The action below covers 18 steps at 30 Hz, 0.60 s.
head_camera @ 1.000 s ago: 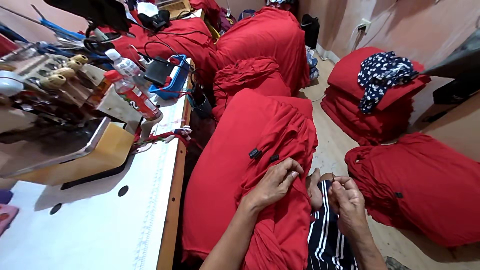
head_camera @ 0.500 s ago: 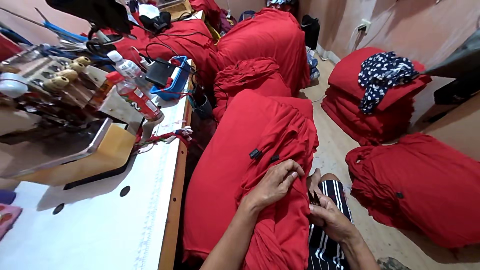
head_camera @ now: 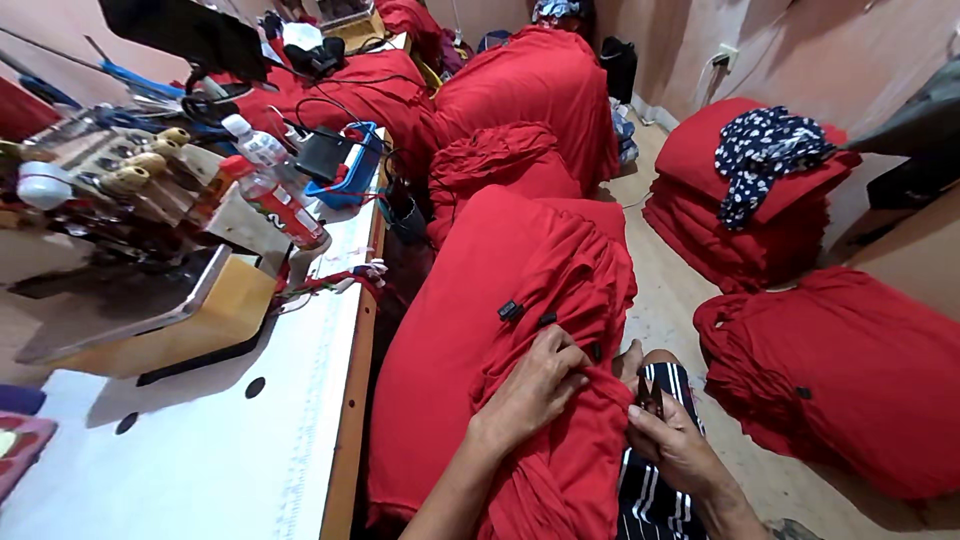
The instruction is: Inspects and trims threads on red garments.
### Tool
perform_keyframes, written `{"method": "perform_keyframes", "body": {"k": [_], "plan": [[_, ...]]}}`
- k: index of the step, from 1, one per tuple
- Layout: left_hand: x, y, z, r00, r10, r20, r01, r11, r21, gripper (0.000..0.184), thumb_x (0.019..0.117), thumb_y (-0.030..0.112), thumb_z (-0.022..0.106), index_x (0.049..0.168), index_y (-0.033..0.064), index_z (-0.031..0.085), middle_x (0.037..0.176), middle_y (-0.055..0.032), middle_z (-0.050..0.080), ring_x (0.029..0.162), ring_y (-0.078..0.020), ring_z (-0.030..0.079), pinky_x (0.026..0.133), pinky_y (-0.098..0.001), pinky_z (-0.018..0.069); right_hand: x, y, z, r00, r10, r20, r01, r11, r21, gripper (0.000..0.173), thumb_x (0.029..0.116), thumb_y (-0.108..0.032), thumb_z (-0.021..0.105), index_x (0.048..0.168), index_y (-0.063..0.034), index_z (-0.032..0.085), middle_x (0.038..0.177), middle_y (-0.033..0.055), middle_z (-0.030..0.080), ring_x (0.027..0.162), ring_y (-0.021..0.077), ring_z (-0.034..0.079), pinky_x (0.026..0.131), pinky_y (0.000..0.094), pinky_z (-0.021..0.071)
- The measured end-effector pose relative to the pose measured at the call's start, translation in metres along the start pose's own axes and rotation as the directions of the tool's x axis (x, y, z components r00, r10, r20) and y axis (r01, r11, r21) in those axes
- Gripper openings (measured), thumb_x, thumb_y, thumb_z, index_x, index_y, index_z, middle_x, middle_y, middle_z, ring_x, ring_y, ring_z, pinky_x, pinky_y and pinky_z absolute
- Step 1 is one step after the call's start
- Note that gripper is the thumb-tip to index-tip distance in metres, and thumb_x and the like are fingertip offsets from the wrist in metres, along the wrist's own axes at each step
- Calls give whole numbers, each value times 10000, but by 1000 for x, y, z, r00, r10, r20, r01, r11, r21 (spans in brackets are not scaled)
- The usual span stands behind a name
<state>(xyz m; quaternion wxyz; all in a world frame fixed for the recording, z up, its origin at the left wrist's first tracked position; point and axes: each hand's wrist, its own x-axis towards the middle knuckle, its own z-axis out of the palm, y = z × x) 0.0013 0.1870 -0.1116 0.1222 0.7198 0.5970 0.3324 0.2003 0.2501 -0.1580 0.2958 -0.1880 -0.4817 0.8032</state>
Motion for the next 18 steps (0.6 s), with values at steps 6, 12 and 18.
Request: {"method": "perform_keyframes", "body": {"k": [6, 12, 18], "plan": [[-9, 15, 9, 934, -174, -313, 211, 973, 90, 180, 914, 30, 559, 996, -39, 704, 725, -108, 663, 601, -190, 619, 596, -341, 531, 4, 11, 10, 927, -357, -111, 266, 839, -475, 64, 912, -63, 596, 961, -40, 631, 807, -110, 620, 670, -80, 575, 616, 112, 504], [-8, 32, -4, 878, -474, -74, 436, 852, -289, 223, 987, 30, 486, 1116, -72, 636, 784, -66, 676, 662, -95, 660, 646, -259, 564, -1, 18, 30, 803, -587, -106, 391, 652, -650, 117, 876, -70, 611, 886, 42, 645, 749, -28, 621, 636, -112, 526, 586, 53, 438], [-23, 34, -5, 858, -513, -36, 430, 755, -496, 233, 968, 9, 481, 1123, -45, 647, 824, -17, 648, 669, -39, 628, 641, -216, 561, -7, 28, 37, 650, -724, 233, 610, 314, -727, 78, 888, -90, 658, 882, -21, 621, 734, 73, 610, 646, 52, 579, 621, 101, 479]]}}
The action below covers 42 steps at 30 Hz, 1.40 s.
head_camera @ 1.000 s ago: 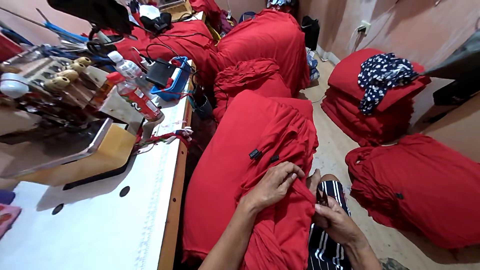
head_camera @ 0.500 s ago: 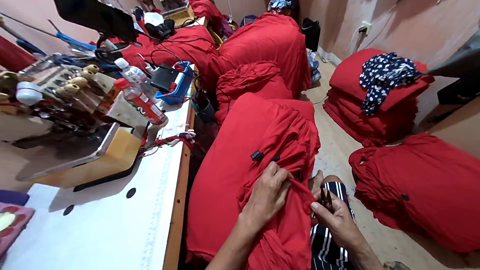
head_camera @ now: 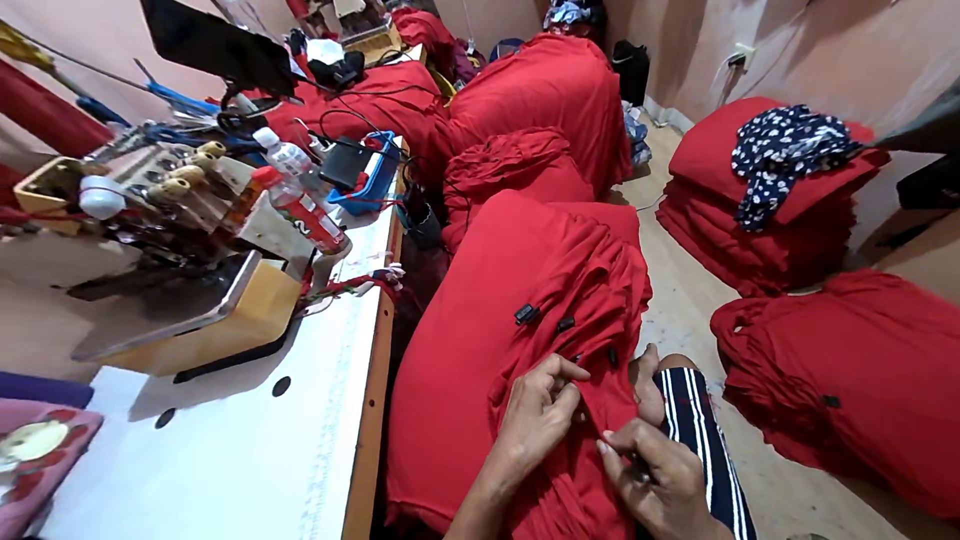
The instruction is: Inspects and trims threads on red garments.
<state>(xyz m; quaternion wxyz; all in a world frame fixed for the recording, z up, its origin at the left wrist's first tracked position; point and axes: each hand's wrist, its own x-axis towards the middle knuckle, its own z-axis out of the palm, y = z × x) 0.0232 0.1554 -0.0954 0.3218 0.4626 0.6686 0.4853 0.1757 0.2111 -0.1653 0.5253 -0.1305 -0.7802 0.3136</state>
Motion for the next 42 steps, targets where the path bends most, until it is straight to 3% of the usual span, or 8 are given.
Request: {"method": "perform_keyframes", "body": {"k": [7, 19, 24, 28, 31, 34, 38, 42], "plan": [[-2, -1, 0, 999, -38, 20, 40, 996, -75, 222, 999, 84, 526, 1125, -24, 674, 857, 30, 652, 668, 18, 564, 611, -169, 488, -6, 1, 7, 994, -79, 72, 89, 986, -142, 81, 911, -107, 632, 862, -46, 652, 707, 63, 613, 643, 118, 609, 599, 175, 507], [-5, -7, 0, 998, 35, -44, -47, 948, -315, 260, 916, -94, 537, 1148, -86, 653, 1012, -11, 716, 846, 4, 660, 750, -176, 557, -2, -2, 2, 999, 39, -22, -39, 999, -32, 122, 969, -158, 648, 979, -41, 681, 1008, 96, 679, 969, 49, 653, 863, 111, 514], [-5, -15, 2, 988, 151, 20, -145, 973, -180, 318, 914, -57, 545, 1219, -99, 621, 971, -13, 687, 762, 23, 612, 686, -161, 530, 15, -3, 1, 974, 208, -85, -213, 975, -60, 271, 911, -246, 707, 932, 24, 706, 878, 109, 664, 748, 14, 586, 677, 87, 463], [-8, -18, 6, 973, 228, 45, -223, 971, -84, 310, 934, -62, 548, 1231, -108, 625, 1014, -76, 718, 795, -1, 655, 724, -174, 558, 12, 2, 7, 980, 172, -98, -185, 973, -138, 167, 880, -131, 704, 880, 33, 734, 828, 125, 694, 776, 57, 650, 747, 103, 500], [-8, -18, 8, 970, 240, 30, -237, 969, -69, 293, 919, -71, 555, 1192, -105, 654, 1023, -91, 724, 808, -4, 661, 740, -172, 559, 11, 1, 7, 984, 144, -106, -160, 973, -164, 158, 888, -120, 676, 812, 18, 694, 746, 100, 632, 698, 48, 588, 682, 90, 461], [-9, -18, 9, 973, 231, -1, -230, 971, -58, 274, 914, -70, 559, 1156, -103, 683, 1077, -124, 734, 885, -29, 692, 807, -188, 570, 13, -1, 2, 954, 294, -62, -293, 956, 27, 170, 929, -120, 632, 862, 24, 694, 790, 46, 635, 715, -32, 577, 679, 68, 465], [-8, -18, 9, 970, 242, -1, -242, 969, -42, 282, 919, -63, 558, 1168, -95, 686, 1084, -128, 735, 906, -38, 694, 829, -194, 567, 21, -7, -12, 757, 628, 181, -626, 617, 477, 90, 969, -105, 573, 916, -152, 628, 676, -170, 524, 518, -96, 432, 475, 92, 374], [-8, -19, 8, 971, 241, -4, -241, 970, -35, 282, 925, -58, 545, 1161, -84, 696, 1081, -124, 736, 894, -30, 687, 819, -187, 562, 26, -6, -21, 645, 674, 360, -674, 280, 684, 169, 1012, -133, 518, 901, -208, 620, 592, -157, 478, 432, -77, 362, 403, 100, 323]]}}
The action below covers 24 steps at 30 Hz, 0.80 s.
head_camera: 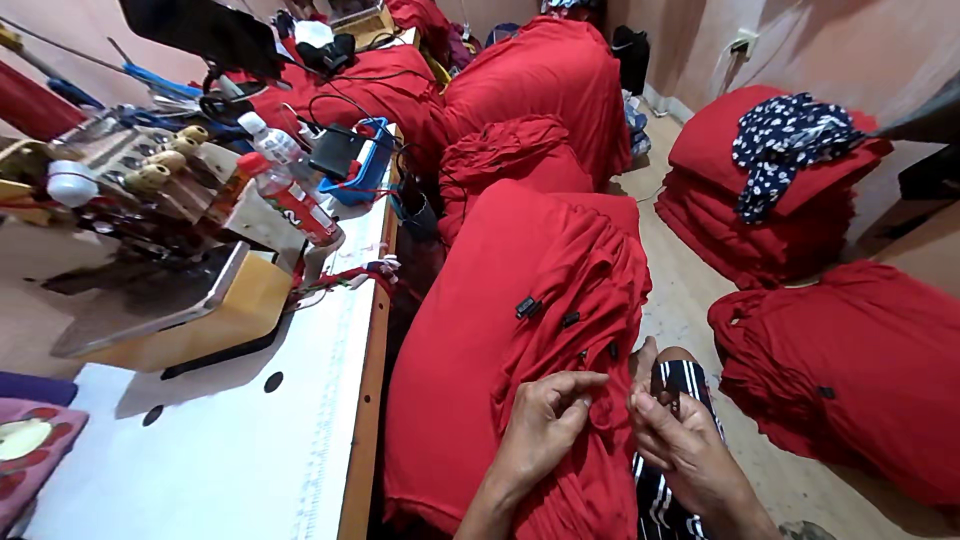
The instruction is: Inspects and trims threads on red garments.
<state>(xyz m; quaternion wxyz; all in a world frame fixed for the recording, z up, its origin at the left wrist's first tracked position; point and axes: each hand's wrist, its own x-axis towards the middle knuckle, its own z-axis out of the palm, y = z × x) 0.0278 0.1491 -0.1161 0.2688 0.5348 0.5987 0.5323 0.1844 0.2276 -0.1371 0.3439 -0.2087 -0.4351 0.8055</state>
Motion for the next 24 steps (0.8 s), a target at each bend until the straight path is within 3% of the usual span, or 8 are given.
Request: {"method": "perform_keyframes", "body": {"k": [4, 6, 8, 13, 15, 19, 21, 24], "plan": [[2, 0, 0, 999, -38, -16, 37, 998, -47, 329, 914, -52, 548, 1230, -103, 622, 959, -47, 699, 761, 6, 621, 685, -165, 531, 2, 4, -1, 986, -138, -96, 117, 974, -196, 122, 995, -115, 540, 917, -176, 610, 629, -163, 505, 472, -79, 398, 438, 104, 345], [3, 0, 0, 998, -58, -20, 57, 997, -58, 343, 902, -46, 560, 1239, -99, 597, 890, -9, 675, 700, 19, 586, 628, -158, 504, 1, 9, -2, 958, -275, -81, 216, 879, -425, 85, 977, -114, 585, 998, -84, 662, 788, -132, 619, 597, -87, 516, 532, 100, 441], [3, 0, 0, 997, -71, -10, 70, 996, -52, 332, 905, -38, 576, 1231, -91, 604, 851, 2, 668, 676, 15, 579, 612, -163, 500, 1, 14, -1, 932, -362, -15, 286, 759, -585, 211, 953, -158, 638, 1071, 4, 705, 906, -51, 670, 702, -83, 560, 604, 92, 467], [2, 1, 1, 999, -52, 15, 52, 998, -21, 293, 905, -51, 591, 1194, -97, 611, 880, -42, 704, 702, -14, 642, 640, -187, 550, 6, 26, 7, 786, -604, 131, 430, 381, -818, 161, 882, -116, 672, 869, 32, 735, 767, 104, 681, 688, 31, 621, 665, 107, 484], [2, 2, 1, 999, -45, 19, 45, 998, -34, 271, 904, -60, 589, 1170, -99, 628, 918, -56, 705, 728, -19, 654, 663, -190, 564, 6, 26, 8, 806, -583, 97, 420, 449, -789, 144, 892, -94, 648, 843, 27, 709, 742, 66, 660, 666, -4, 595, 644, 92, 469], [1, 1, 0, 999, -24, 24, 25, 999, -48, 250, 905, -67, 572, 1135, -90, 668, 976, -63, 717, 791, -1, 656, 722, -174, 561, 7, 13, 5, 971, -224, -89, 167, 891, -421, 88, 935, -58, 589, 886, -104, 645, 683, -139, 573, 535, -82, 479, 491, 103, 404], [2, 0, 0, 999, -14, 29, 15, 999, -41, 256, 907, -66, 567, 1137, -90, 676, 993, -71, 724, 808, -6, 659, 741, -178, 560, 7, 12, 4, 988, -128, -91, 94, 946, -310, 128, 956, -51, 558, 888, -136, 623, 656, -154, 531, 496, -75, 426, 456, 108, 364], [1, 0, -1, 999, -4, 34, 5, 1000, -21, 255, 913, -57, 560, 1131, -90, 690, 1037, -98, 731, 865, -25, 680, 802, -190, 567, 7, 15, 4, 986, -145, -78, 115, 947, -299, 131, 967, -64, 556, 885, -146, 618, 660, -159, 518, 505, -81, 422, 471, 98, 363]]}}
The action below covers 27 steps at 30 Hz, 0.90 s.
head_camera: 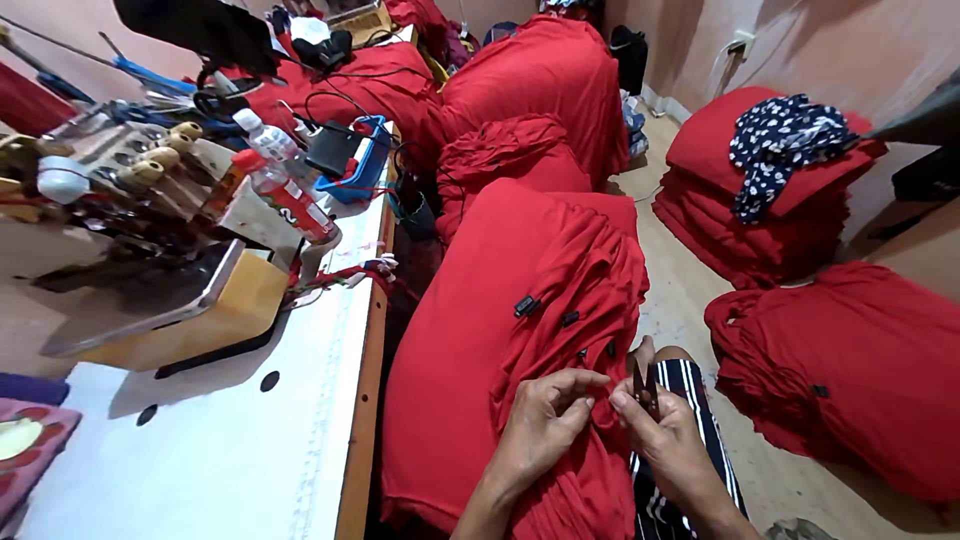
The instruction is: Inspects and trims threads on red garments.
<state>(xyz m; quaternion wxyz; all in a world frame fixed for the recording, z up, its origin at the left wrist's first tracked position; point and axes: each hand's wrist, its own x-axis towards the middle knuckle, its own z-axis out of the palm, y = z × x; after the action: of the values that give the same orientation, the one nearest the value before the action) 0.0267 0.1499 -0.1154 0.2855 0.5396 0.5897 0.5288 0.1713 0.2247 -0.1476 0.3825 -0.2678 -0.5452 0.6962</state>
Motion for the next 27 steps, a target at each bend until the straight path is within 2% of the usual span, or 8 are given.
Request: {"method": "perform_keyframes", "body": {"k": [3, 11, 15, 18, 22, 27], "plan": [[0, 0, 0, 1000, 8, -21, -8, 1000, 15, 228, 916, -54, 558, 1077, -74, 719, 1016, -92, 737, 836, -10, 670, 775, -174, 560, -1, 1, -2, 999, -5, -34, 4, 999, -42, 124, 963, -70, 572, 876, -149, 611, 649, -156, 513, 493, -75, 422, 461, 105, 369], [0, 0, 1, 999, -16, -51, 16, 1000, 3, 228, 912, -61, 557, 1065, -61, 727, 990, -66, 723, 759, 12, 634, 698, -155, 546, -7, -5, -6, 998, 48, 27, -48, 999, 13, 134, 965, -120, 575, 857, -200, 583, 613, -173, 464, 473, -79, 384, 445, 105, 339], [-1, -1, 0, 997, 51, -52, -48, 998, 49, 234, 895, -69, 550, 1007, -51, 755, 988, -94, 729, 835, -23, 664, 761, -170, 557, -7, -6, -6, 1000, 23, 13, -23, 1000, 4, 134, 971, -114, 571, 865, -195, 586, 621, -172, 473, 472, -79, 385, 442, 104, 338], [-2, 3, 2, 999, 6, -52, -5, 1000, 14, 216, 912, -21, 571, 1040, -73, 736, 1046, -122, 726, 894, -43, 683, 799, -186, 568, -6, -4, -6, 1000, -20, -3, 20, 1000, -8, 118, 971, -121, 584, 873, -186, 597, 642, -165, 497, 490, -79, 413, 455, 103, 364], [-2, 4, 4, 1000, -13, -12, 13, 1000, 10, 223, 854, 15, 716, 1054, -83, 719, 1036, -129, 707, 779, -40, 684, 708, -181, 590, -6, -3, -5, 997, -80, -5, 80, 996, -37, 113, 973, -114, 584, 878, -173, 597, 678, -162, 525, 514, -83, 432, 476, 100, 384], [-1, 0, 2, 999, -9, 41, 9, 1000, 16, 231, 844, -40, 665, 1070, -81, 690, 1010, -114, 695, 757, -45, 668, 698, -192, 584, -3, -3, -5, 995, -89, -54, 84, 993, -84, 94, 973, -110, 577, 891, -154, 592, 677, -160, 523, 526, -79, 454, 491, 101, 399]]}}
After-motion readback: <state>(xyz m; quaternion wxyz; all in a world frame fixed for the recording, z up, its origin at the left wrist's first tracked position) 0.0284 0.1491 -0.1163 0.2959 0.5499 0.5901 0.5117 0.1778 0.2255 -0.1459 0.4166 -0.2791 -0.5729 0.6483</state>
